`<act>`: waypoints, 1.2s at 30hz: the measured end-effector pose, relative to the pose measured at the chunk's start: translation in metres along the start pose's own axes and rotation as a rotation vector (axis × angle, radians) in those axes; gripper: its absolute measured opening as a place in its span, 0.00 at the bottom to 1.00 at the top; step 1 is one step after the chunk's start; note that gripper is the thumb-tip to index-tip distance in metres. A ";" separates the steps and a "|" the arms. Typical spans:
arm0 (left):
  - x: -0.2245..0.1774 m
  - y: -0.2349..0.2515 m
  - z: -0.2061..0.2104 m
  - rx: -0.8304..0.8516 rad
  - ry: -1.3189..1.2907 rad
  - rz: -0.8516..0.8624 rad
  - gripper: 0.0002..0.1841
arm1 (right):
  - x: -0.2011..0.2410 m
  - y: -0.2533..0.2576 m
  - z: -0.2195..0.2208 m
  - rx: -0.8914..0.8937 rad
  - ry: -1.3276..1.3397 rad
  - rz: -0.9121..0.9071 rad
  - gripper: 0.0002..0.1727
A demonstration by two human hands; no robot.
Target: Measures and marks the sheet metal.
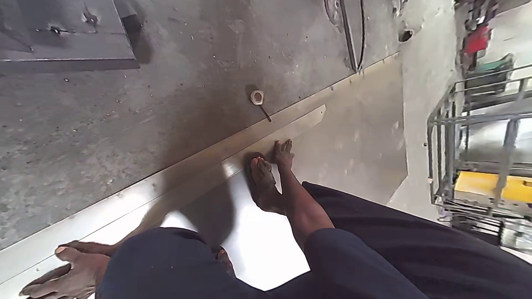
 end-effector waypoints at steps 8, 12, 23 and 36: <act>0.012 0.020 0.010 -0.109 -0.032 0.042 0.46 | 0.002 0.002 0.000 -0.008 -0.036 0.025 0.49; 0.017 0.027 0.017 -0.184 -0.070 0.073 0.49 | 0.002 0.004 0.001 -0.001 -0.049 0.027 0.50; 0.014 0.025 0.011 -0.110 -0.053 0.027 0.49 | 0.003 0.001 0.000 0.012 -0.057 0.024 0.49; 0.010 0.022 0.007 -0.136 -0.003 0.021 0.48 | 0.004 0.001 0.001 -0.007 -0.077 0.023 0.51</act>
Point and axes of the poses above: each hand's wrist, its own y-axis towards the middle knuckle, its own z-axis out of the palm, x = y × z, the point moved 7 cm from there along y, towards the middle knuckle, and after that the axes turned 1 degree about -z, right-handed, at the moved point
